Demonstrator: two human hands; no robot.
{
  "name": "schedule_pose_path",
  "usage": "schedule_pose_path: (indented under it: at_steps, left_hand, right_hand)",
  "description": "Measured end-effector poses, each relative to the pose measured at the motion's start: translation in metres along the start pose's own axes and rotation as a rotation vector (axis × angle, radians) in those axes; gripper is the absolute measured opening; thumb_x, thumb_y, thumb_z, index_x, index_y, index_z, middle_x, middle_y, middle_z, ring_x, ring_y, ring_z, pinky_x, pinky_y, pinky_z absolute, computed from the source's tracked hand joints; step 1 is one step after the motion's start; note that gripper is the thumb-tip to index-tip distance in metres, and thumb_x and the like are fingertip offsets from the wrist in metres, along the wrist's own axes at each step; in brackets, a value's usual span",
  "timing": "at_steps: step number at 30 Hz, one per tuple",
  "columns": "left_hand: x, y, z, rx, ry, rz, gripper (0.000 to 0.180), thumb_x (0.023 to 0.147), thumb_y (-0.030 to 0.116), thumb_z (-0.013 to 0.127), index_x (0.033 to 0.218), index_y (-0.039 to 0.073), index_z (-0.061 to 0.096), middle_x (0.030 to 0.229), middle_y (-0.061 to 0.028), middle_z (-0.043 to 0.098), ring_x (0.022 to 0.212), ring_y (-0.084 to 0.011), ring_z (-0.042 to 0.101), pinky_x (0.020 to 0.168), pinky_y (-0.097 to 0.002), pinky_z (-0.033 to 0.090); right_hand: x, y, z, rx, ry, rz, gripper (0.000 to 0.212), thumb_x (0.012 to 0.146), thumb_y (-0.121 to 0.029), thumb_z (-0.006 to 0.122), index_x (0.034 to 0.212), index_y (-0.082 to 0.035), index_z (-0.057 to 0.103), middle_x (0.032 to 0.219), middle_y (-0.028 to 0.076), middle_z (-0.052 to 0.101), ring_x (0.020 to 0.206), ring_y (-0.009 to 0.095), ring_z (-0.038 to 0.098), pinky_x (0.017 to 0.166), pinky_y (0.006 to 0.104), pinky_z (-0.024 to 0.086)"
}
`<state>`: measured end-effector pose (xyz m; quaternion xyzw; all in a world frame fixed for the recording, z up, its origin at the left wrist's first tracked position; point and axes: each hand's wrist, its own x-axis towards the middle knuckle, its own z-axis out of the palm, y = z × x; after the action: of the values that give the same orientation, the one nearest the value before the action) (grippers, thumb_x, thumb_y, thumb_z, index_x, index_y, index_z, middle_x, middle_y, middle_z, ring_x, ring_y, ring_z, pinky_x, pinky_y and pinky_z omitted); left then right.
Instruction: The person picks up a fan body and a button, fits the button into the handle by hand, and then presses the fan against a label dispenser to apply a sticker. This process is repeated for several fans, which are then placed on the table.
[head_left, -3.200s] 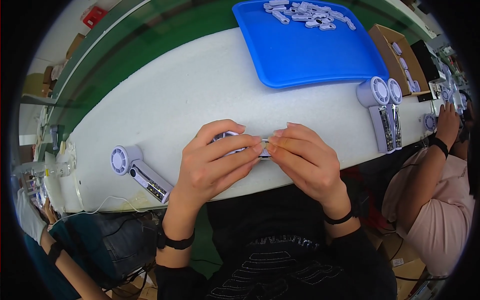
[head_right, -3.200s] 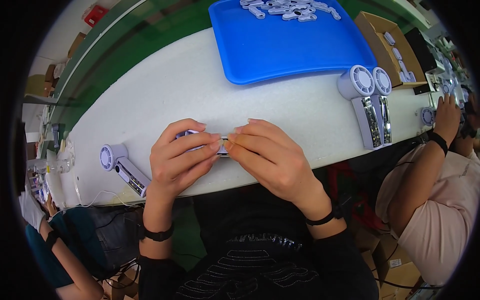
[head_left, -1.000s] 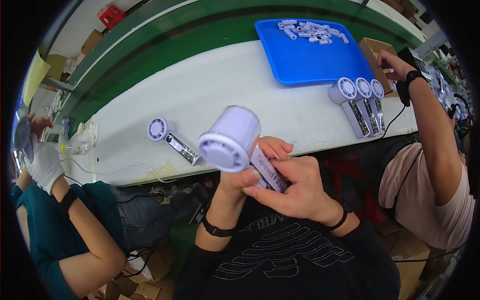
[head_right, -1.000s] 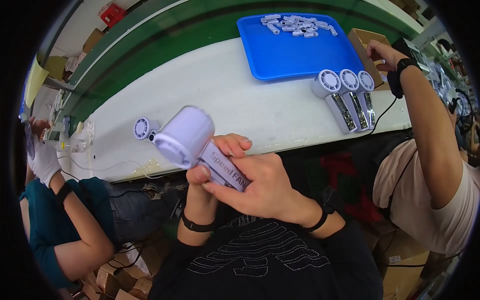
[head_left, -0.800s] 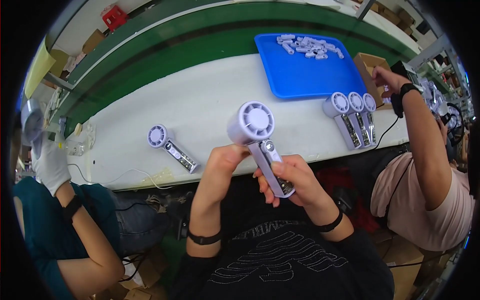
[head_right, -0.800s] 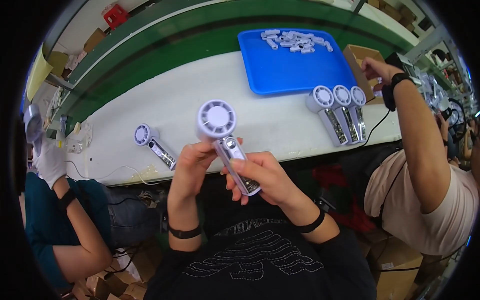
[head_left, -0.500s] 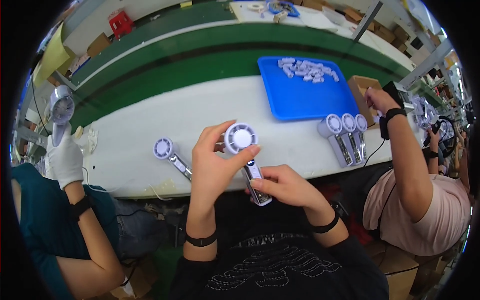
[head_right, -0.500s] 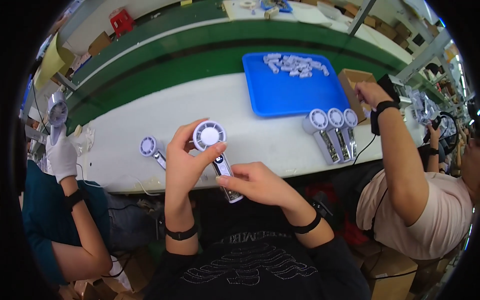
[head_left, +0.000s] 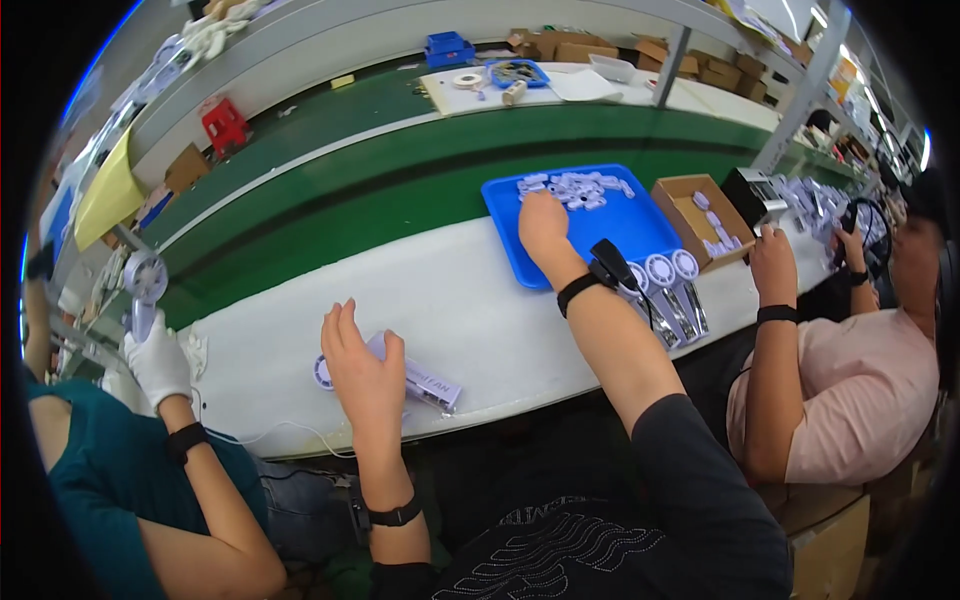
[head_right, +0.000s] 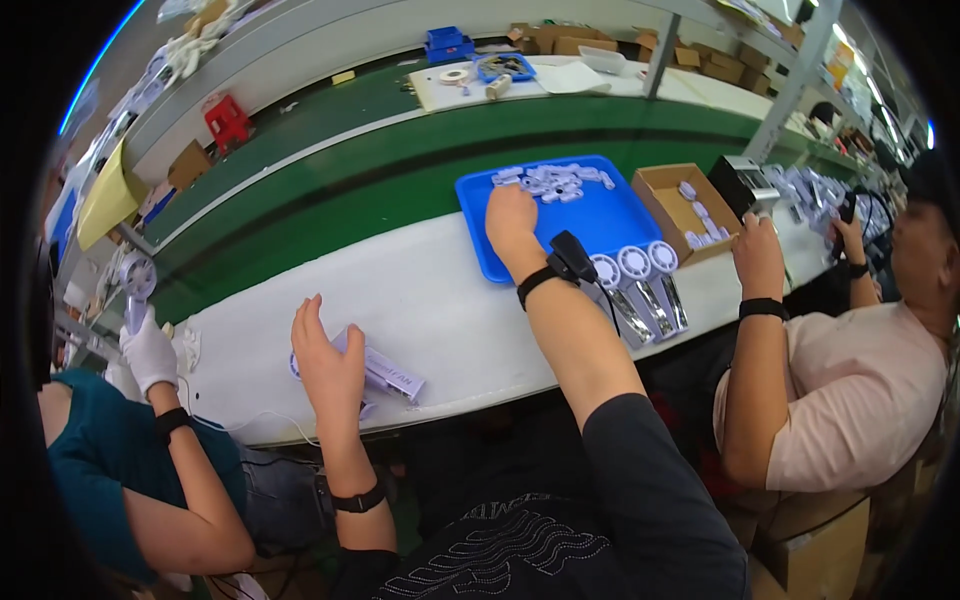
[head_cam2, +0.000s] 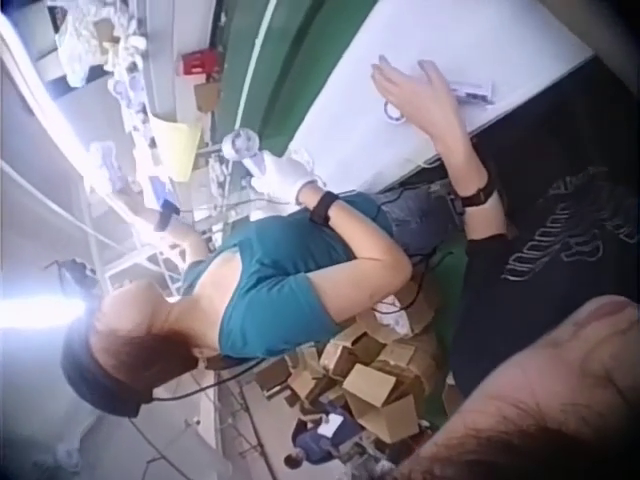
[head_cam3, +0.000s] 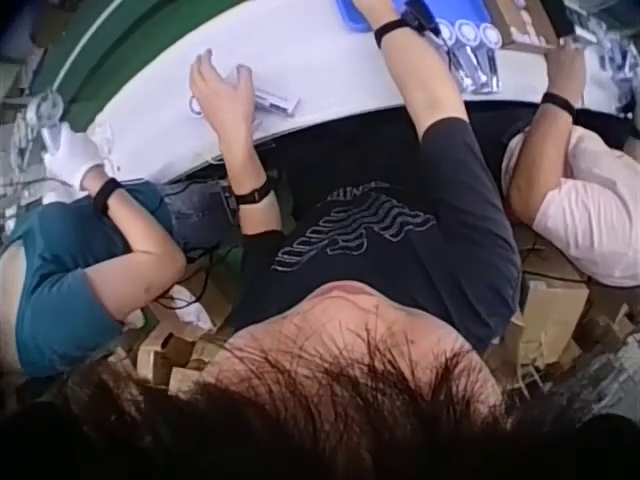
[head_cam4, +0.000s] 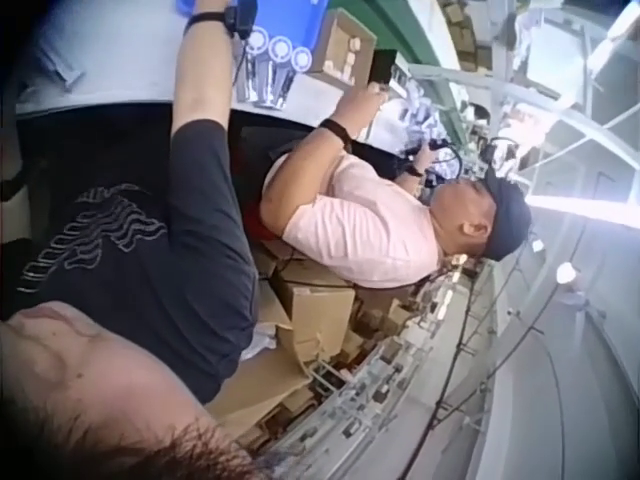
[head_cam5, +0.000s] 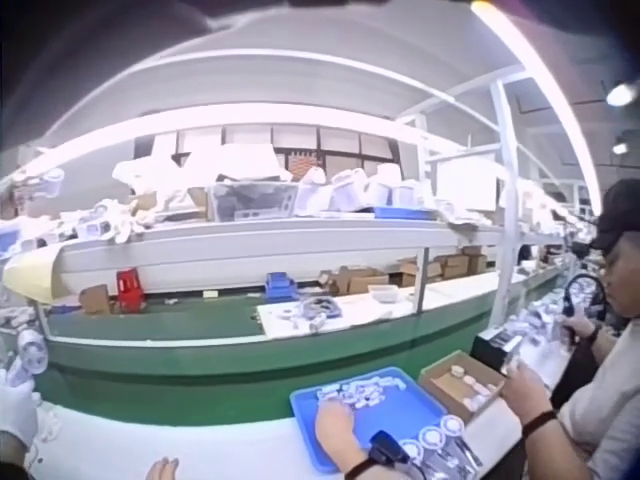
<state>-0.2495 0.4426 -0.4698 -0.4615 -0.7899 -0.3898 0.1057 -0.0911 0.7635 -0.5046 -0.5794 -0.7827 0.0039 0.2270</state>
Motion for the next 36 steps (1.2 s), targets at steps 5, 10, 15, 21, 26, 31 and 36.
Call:
schedule_pose_path:
  at_steps: [5, 10, 15, 21, 26, 31, 36]
  left_hand:
    - [-0.008, 0.015, -0.002, 0.079, -0.307, -0.011, 0.058, 0.092, 0.021, 0.076, 0.143, -0.001, 0.060, 0.149, -0.0255, 0.059, 0.146, -0.0439, 0.050, 0.121, -0.0516, 0.040]
    - [-0.018, 0.050, 0.031, 0.259, -0.158, 0.170, 0.054, 0.093, 0.024, 0.076, 0.140, -0.001, 0.063, 0.147, -0.0249, 0.059, 0.149, -0.0468, 0.045, 0.125, -0.0618, 0.031]
    - [-0.004, 0.114, 0.083, -0.277, -0.252, 0.419, 0.056, 0.086, 0.013, 0.081, 0.139, 0.004, 0.065, 0.148, -0.0192, 0.060, 0.147, -0.0466, 0.047, 0.125, -0.0573, 0.035]
    - [0.010, 0.193, 0.172, -0.578, -0.620, 0.652, 0.057, 0.080, 0.008, 0.085, 0.135, 0.005, 0.068, 0.142, -0.0173, 0.065, 0.143, -0.0379, 0.054, 0.125, -0.0505, 0.040]
    - [0.010, 0.189, 0.154, -0.556, -0.655, 0.667, 0.058, 0.071, 0.010, 0.093, 0.124, 0.003, 0.073, 0.129, -0.0149, 0.069, 0.123, -0.0340, 0.066, 0.112, -0.0453, 0.050]
    - [0.001, 0.119, 0.069, -0.420, -0.605, 0.474, 0.059, 0.069, 0.013, 0.096, 0.122, 0.001, 0.074, 0.121, -0.0142, 0.068, 0.114, -0.0335, 0.068, 0.098, -0.0425, 0.056]
    - [-0.014, 0.092, 0.040, -0.250, -0.539, 0.390, 0.051, 0.075, 0.016, 0.094, 0.120, 0.003, 0.076, 0.121, -0.0135, 0.068, 0.114, -0.0331, 0.067, 0.098, -0.0438, 0.056]
  right_hand:
    - [0.000, -0.009, -0.009, 0.049, -0.080, 0.020, 0.020, 0.095, -0.005, 0.064, 0.106, 0.001, 0.079, 0.114, 0.026, 0.076, 0.107, 0.043, 0.076, 0.093, 0.0495, 0.062]
    - [-0.021, 0.018, -0.037, 0.105, -0.077, 0.064, 0.019, 0.096, -0.010, 0.068, 0.108, 0.001, 0.078, 0.112, 0.023, 0.076, 0.104, 0.040, 0.077, 0.089, 0.0481, 0.063]
    - [-0.118, 0.062, -0.152, 1.254, 0.137, 0.188, 0.027, 0.099, -0.008, 0.076, 0.123, 0.003, 0.068, 0.112, 0.015, 0.073, 0.104, 0.023, 0.075, 0.092, 0.0341, 0.060]
    - [-0.222, 0.144, -0.183, 1.477, 0.153, 0.309, 0.021, 0.102, 0.003, 0.070, 0.123, 0.004, 0.065, 0.118, 0.014, 0.074, 0.102, 0.018, 0.074, 0.091, 0.0316, 0.060]
    - [-0.248, 0.162, -0.151, 1.409, 0.079, 0.400, 0.022, 0.099, 0.005, 0.073, 0.120, 0.004, 0.066, 0.119, 0.014, 0.074, 0.103, 0.017, 0.074, 0.092, 0.0319, 0.061]
    - [-0.237, 0.122, -0.135, 1.296, 0.060, 0.111, 0.018, 0.093, 0.007, 0.078, 0.110, 0.004, 0.071, 0.113, 0.014, 0.075, 0.105, 0.020, 0.074, 0.090, 0.0325, 0.061]
    - [-0.215, 0.078, -0.101, 0.931, -0.003, -0.509, 0.018, 0.086, 0.008, 0.082, 0.103, 0.002, 0.079, 0.109, 0.013, 0.074, 0.108, 0.027, 0.074, 0.087, 0.0338, 0.061]
